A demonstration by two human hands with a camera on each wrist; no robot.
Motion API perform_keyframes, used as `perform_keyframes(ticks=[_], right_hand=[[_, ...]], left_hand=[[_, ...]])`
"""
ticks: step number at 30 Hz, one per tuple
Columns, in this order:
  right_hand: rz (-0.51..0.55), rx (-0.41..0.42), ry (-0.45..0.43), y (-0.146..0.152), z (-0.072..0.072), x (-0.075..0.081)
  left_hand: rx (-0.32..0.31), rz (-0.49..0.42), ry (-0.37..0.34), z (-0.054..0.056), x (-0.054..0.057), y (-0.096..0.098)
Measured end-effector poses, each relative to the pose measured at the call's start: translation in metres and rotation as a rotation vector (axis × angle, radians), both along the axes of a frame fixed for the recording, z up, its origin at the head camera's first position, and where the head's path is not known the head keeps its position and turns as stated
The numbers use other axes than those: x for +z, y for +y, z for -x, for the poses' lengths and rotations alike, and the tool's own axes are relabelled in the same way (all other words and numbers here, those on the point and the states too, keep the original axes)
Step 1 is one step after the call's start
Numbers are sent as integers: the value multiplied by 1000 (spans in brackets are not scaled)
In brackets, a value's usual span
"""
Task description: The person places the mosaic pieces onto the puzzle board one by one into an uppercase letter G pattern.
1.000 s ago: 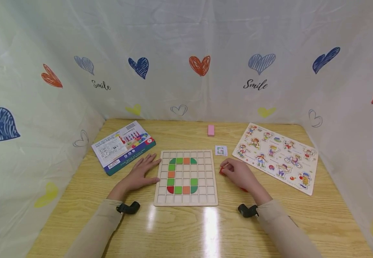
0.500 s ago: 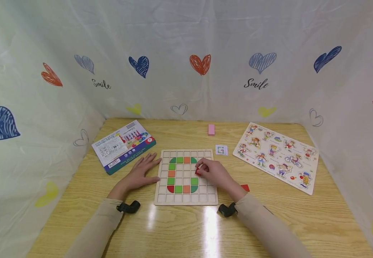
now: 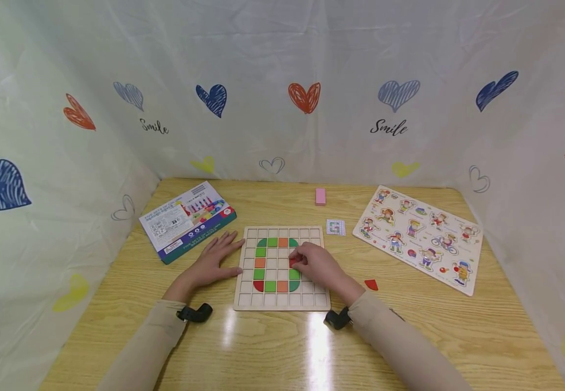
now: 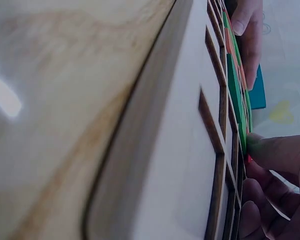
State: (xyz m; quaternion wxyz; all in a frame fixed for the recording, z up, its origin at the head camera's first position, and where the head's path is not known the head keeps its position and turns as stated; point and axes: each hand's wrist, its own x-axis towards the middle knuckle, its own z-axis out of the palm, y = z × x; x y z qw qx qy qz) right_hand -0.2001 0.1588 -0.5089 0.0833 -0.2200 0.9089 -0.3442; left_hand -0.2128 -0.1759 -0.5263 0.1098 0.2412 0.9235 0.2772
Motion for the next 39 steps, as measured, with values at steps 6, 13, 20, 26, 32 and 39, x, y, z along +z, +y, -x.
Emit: perform_keyframes(ticks=[6, 13, 20, 26, 32, 39], right_hand=[[-21, 0, 25, 1, -3, 2], [-1, -13, 37, 0, -3, -1], [-3, -24, 43, -2, -3, -2], [-6, -34, 39, 0, -5, -3], [-19, -68, 65, 21, -12, 5], [-32, -101, 97, 73, -21, 5]], left_hand=[[-3, 3, -3, 0, 0, 0], [-2, 6, -2, 1, -1, -1], [0, 5, 2, 2, -5, -2], [-6, 4, 9, 2, -6, -2], [-5, 12, -3, 0, -5, 0], [-5, 14, 10, 1, -4, -1]])
